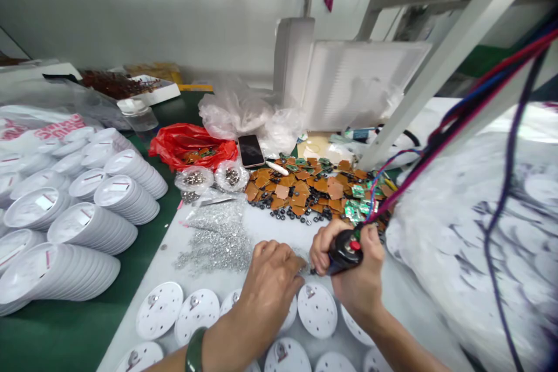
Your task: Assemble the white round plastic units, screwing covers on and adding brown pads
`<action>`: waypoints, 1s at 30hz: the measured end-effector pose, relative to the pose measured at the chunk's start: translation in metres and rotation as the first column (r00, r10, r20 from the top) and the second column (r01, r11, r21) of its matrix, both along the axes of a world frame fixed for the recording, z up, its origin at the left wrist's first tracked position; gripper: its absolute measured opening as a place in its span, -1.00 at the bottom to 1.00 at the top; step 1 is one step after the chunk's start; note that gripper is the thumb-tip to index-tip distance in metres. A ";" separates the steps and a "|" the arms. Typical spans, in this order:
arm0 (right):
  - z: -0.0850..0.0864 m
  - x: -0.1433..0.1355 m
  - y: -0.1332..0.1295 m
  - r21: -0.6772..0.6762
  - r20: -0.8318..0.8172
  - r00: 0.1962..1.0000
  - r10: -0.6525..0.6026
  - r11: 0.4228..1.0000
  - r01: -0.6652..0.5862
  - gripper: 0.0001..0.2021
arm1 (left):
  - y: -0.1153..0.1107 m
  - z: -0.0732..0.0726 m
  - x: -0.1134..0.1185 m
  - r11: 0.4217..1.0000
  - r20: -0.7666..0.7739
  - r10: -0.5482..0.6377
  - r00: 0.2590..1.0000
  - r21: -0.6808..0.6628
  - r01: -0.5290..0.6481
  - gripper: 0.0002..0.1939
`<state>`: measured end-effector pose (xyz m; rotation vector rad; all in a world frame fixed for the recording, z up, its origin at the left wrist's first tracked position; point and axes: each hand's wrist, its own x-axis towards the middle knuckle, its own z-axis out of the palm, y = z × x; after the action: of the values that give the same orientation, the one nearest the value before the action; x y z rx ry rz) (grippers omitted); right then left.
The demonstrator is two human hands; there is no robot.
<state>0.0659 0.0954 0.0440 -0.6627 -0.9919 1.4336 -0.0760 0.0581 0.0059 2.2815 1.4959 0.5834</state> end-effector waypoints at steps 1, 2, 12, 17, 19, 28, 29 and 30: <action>0.001 0.000 -0.001 0.003 -0.005 1.000 -0.003 1.000 0.003 -0.41 | 0.000 0.000 0.000 1.000 0.004 0.002 1.000 0.002 -0.002 -0.82; 0.004 0.001 -0.002 0.008 -0.011 1.000 -0.005 1.000 0.005 -0.42 | 0.000 -0.001 0.000 1.000 0.010 0.002 1.000 0.003 -0.002 -0.82; 0.034 0.008 -0.014 0.028 -0.038 0.999 -0.013 0.999 0.014 -0.37 | 0.003 -0.011 0.010 0.998 0.184 -0.056 0.981 0.032 0.051 -0.90; 0.035 0.010 -0.018 0.005 -0.098 0.995 0.008 1.000 -0.008 -0.37 | -0.001 -0.005 0.008 0.998 0.267 -0.055 0.962 0.031 0.049 -0.82; 0.036 0.011 -0.019 -0.010 -0.120 0.993 0.014 1.000 -0.015 -0.37 | -0.003 -0.002 0.007 0.997 0.302 -0.076 0.950 0.028 0.071 -0.81; 0.040 0.015 -0.028 -0.021 -0.087 0.993 0.076 0.997 -0.078 -0.40 | -0.033 -0.014 0.002 0.973 0.186 -0.087 0.979 0.229 0.043 -0.80; 0.039 0.014 -0.028 -0.025 -0.081 0.993 0.083 0.996 -0.086 -0.40 | -0.041 -0.019 0.003 0.939 0.150 -0.071 0.986 0.343 0.016 -0.75; 0.037 0.013 -0.029 -0.026 -0.076 0.993 0.093 0.995 -0.095 -0.40 | -0.048 -0.024 0.004 0.894 0.121 -0.069 0.990 0.447 0.008 -0.71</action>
<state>0.0790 0.0664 0.0807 -0.5856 -0.9553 1.5472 -0.0720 0.0098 -0.0186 2.5311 1.3541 1.1484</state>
